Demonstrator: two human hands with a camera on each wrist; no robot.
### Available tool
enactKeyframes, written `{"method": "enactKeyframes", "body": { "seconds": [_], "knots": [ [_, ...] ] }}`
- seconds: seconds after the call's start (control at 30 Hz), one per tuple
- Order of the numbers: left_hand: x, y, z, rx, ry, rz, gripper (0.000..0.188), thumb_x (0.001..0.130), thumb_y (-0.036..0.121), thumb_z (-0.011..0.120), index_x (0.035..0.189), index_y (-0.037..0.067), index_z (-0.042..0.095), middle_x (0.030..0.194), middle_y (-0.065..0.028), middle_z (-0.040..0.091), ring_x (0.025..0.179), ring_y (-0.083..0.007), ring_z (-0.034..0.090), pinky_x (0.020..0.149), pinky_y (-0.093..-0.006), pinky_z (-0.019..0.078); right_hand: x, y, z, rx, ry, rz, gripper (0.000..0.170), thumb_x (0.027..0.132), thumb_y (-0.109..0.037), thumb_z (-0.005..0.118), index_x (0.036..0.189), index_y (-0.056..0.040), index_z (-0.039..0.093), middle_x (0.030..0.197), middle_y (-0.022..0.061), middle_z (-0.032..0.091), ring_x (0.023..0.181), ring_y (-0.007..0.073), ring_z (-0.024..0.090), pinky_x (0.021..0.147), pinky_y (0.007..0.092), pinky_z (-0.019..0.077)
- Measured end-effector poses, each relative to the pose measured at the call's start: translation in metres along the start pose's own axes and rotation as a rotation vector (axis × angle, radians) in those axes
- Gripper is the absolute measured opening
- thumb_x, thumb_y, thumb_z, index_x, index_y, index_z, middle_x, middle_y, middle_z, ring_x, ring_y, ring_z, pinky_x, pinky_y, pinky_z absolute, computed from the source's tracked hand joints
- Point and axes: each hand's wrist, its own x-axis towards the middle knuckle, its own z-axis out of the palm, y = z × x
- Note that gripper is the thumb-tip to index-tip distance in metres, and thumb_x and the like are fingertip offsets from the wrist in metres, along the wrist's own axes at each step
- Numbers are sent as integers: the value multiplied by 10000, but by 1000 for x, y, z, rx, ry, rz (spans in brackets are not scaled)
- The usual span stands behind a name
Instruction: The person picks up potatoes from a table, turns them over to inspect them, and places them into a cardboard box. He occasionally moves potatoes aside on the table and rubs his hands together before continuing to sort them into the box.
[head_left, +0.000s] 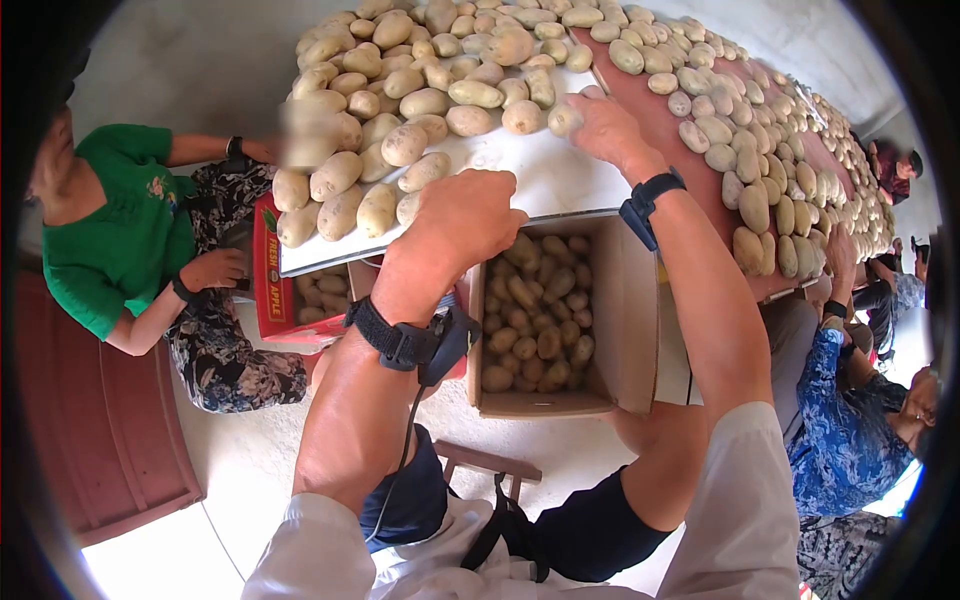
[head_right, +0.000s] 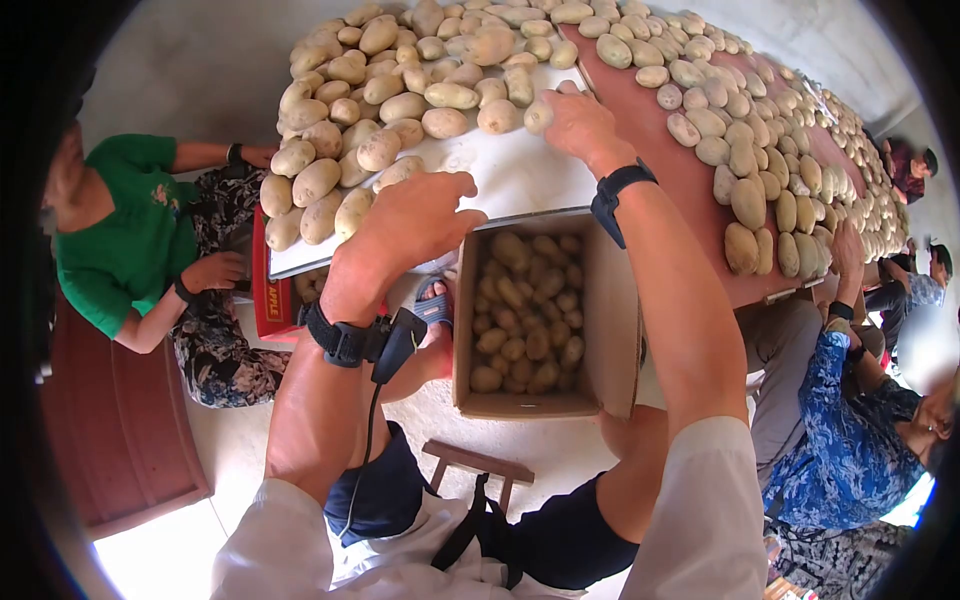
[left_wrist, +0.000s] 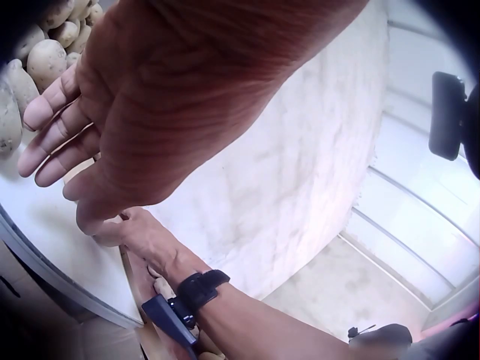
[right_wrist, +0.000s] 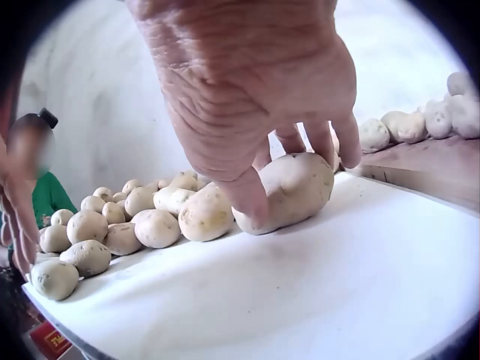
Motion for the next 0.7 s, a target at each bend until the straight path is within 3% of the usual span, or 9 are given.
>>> {"method": "enactKeyframes", "body": {
  "seconds": [0.13,0.37,0.53,0.67,0.7],
  "knots": [
    [-1,-2,1,-16,5,1,371,932,314,664,1213,73,702,1081,-178,734,1072,-377,676,908,-491,533,-2,-8,-8,-52,-70,23,575,841,-335,752,1363,-137,616,1248,113,653,1188,315,625,1000,420,506],
    [1,-3,-1,-21,-17,14,393,927,323,669,1217,59,699,1080,-174,742,1063,-370,685,911,-481,536,-59,-26,-29,20,-222,25,506,815,-348,771,1231,-81,663,1233,104,682,1200,316,625,978,440,511],
    [0,-3,0,1,-1,45,419,919,340,661,1221,52,699,1091,-165,748,1073,-360,688,916,-474,536,-108,-35,-28,67,-106,34,516,800,-366,785,1163,-19,671,1178,160,708,1101,362,664,931,465,529],
    [3,-7,5,11,21,80,430,918,346,650,1221,44,699,1113,-165,744,1089,-361,682,931,-466,533,-135,-38,-34,94,-130,44,529,780,-398,788,1127,-12,684,1099,182,723,1038,381,683,896,469,534],
    [3,-8,6,5,48,93,429,918,341,650,1219,40,700,1117,-169,742,1092,-362,680,937,-464,532,-144,-40,-36,136,-218,78,548,768,-425,783,1120,-14,692,1082,189,728,1025,386,687,889,462,535]
  ]
}}
